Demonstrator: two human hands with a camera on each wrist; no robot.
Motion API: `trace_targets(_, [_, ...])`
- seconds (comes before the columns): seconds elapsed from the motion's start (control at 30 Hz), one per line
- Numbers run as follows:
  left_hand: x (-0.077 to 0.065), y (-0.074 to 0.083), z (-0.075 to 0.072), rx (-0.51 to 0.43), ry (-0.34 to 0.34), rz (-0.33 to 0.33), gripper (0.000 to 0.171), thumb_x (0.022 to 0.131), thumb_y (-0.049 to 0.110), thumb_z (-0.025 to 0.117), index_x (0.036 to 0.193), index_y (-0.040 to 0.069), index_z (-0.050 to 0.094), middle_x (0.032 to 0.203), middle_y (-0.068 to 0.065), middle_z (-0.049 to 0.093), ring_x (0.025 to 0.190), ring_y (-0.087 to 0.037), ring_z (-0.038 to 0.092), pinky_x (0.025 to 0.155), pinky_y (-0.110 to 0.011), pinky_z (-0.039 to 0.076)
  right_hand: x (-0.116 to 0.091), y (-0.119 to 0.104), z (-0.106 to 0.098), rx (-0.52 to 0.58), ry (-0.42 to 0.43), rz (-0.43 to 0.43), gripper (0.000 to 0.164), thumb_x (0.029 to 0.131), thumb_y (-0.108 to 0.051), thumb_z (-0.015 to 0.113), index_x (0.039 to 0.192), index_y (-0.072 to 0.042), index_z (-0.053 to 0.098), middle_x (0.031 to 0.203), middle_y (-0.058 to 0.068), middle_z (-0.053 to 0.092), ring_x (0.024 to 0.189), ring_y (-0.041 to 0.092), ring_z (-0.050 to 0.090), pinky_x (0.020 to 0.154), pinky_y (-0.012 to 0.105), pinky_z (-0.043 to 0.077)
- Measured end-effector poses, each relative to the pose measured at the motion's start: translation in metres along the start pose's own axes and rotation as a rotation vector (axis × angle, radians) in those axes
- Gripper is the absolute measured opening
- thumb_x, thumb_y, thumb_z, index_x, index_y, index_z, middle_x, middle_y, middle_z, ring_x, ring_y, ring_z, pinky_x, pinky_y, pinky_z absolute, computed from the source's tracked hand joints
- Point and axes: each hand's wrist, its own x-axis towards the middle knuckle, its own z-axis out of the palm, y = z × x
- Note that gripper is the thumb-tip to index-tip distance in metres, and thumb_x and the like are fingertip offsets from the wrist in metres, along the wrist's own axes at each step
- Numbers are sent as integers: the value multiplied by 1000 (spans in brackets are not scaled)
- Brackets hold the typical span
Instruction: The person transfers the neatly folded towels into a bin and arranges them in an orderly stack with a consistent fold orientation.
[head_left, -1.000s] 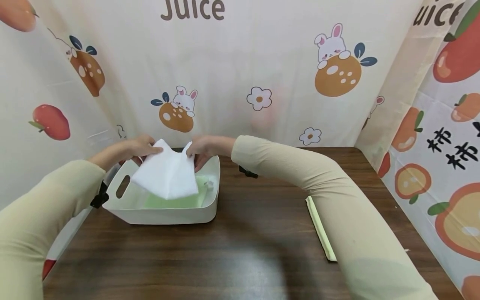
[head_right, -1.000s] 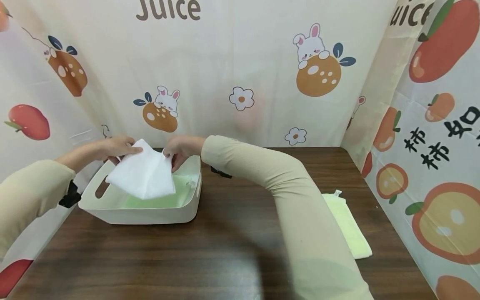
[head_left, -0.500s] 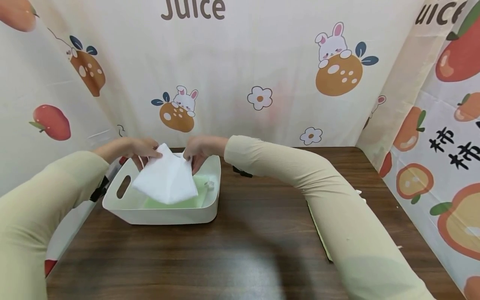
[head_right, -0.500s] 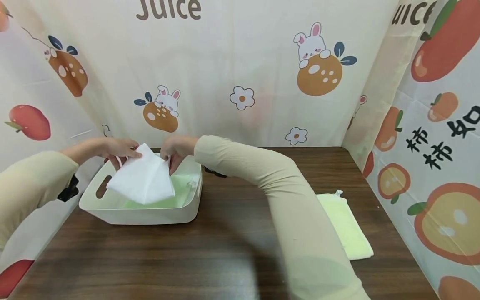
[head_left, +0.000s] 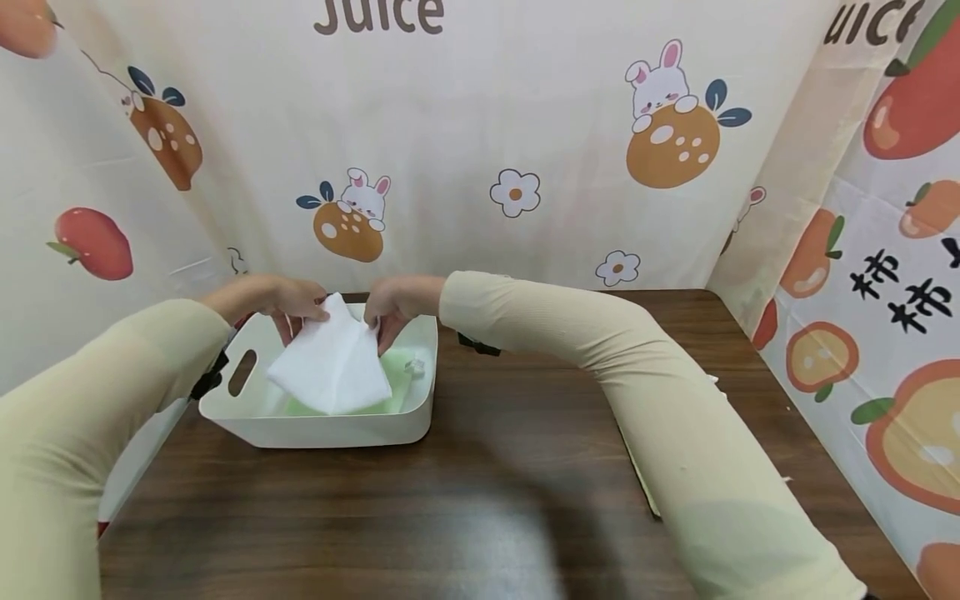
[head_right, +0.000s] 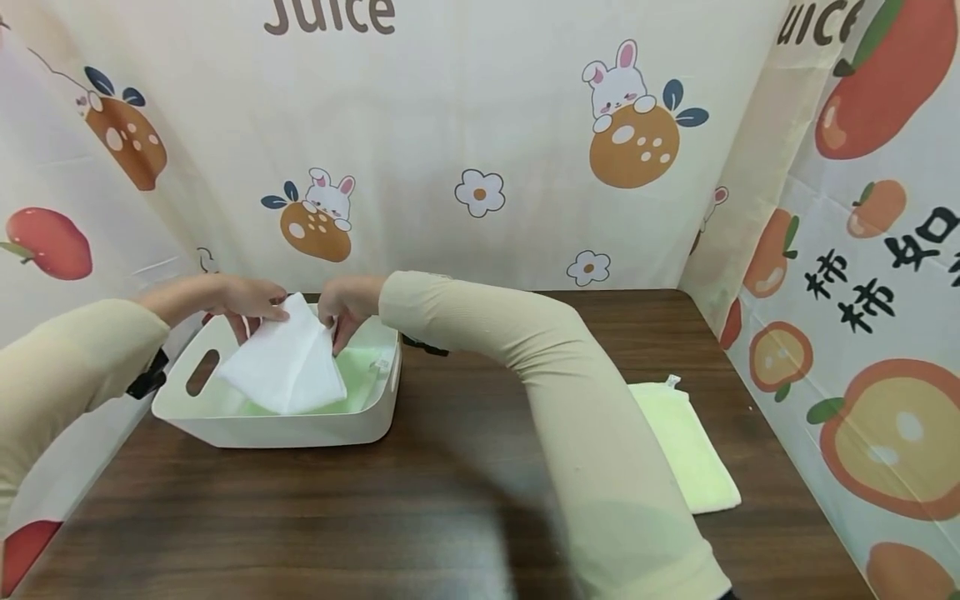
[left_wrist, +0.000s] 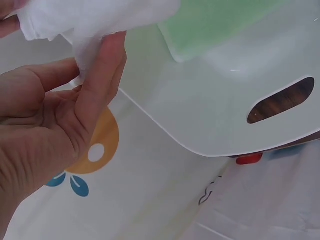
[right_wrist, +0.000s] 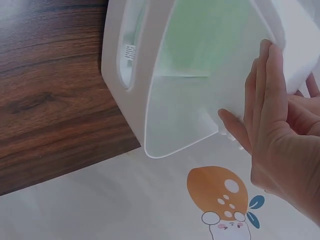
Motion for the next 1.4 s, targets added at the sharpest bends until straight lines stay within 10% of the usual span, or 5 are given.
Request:
trace_targets(0.17, [5, 4, 4, 5, 7, -15, 38, 110, 15, 43, 135, -13, 33, 108, -23, 60, 87, -26, 65, 76, -37, 61, 6, 3, 2, 20, 12, 28, 31, 105, 1, 46, 132, 13, 54, 119, 34, 65, 112, 39, 66, 80, 38, 59])
trace_targets(1.0, [22, -7, 29, 40, -4, -113, 49, 108, 4, 38, 146, -19, 18, 102, -28, 65, 83, -28, 72, 77, -36, 61, 36, 27, 18, -200, -3, 39, 45, 102, 6, 44, 147, 8, 40, 100, 30, 70, 104, 35, 71, 82, 34, 58])
trace_targets(1.4, [20, -14, 31, 43, 30, -102, 42, 109, 13, 41, 139, -16, 37, 106, -25, 65, 87, -29, 71, 80, -38, 60, 32, 34, 10, -156, -30, -4, 62, 102, 0, 47, 159, -1, 21, 124, 37, 61, 106, 38, 69, 83, 35, 58])
